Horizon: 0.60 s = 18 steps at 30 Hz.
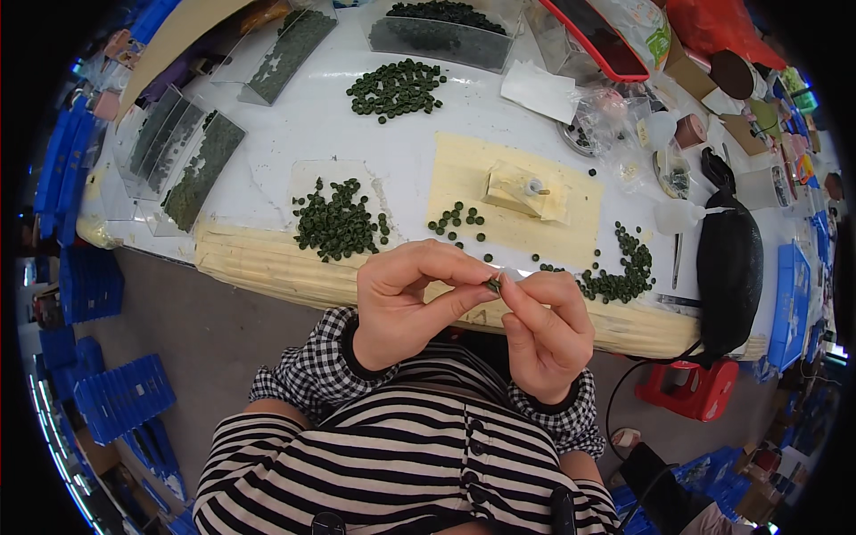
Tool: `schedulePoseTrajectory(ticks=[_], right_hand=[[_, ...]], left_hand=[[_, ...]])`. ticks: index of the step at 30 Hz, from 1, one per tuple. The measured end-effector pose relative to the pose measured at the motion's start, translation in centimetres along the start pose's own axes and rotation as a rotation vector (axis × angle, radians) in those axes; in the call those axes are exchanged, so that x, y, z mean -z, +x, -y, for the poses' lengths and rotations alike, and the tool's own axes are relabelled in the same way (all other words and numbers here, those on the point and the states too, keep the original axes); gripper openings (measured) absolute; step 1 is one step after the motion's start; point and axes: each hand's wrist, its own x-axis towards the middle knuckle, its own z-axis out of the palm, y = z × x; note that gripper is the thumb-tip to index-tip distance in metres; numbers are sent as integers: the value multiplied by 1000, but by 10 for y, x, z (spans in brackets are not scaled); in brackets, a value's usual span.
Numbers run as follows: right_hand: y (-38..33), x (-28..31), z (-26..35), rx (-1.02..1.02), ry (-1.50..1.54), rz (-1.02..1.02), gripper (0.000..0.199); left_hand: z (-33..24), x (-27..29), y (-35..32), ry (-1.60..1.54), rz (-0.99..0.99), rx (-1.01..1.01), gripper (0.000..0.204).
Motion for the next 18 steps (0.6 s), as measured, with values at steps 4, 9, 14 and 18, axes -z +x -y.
schedulePoseTrajectory(ticks=[4,9,14,18], right_hand=[[1,-1,0,-11,-1,-1,35],[2,-2,-1,-40,39,-3,34],[3,-2,-1,-64,64,4,35],[3,-3,-2,-68,83,-1,35]], left_hand=[[1,-1,0,38,-7,-29,20],[2,-2,0,65,-10,-39,20],[2,-2,-1,91,-16,-51,20],[1,-2,-1,116,-22,-54,20]])
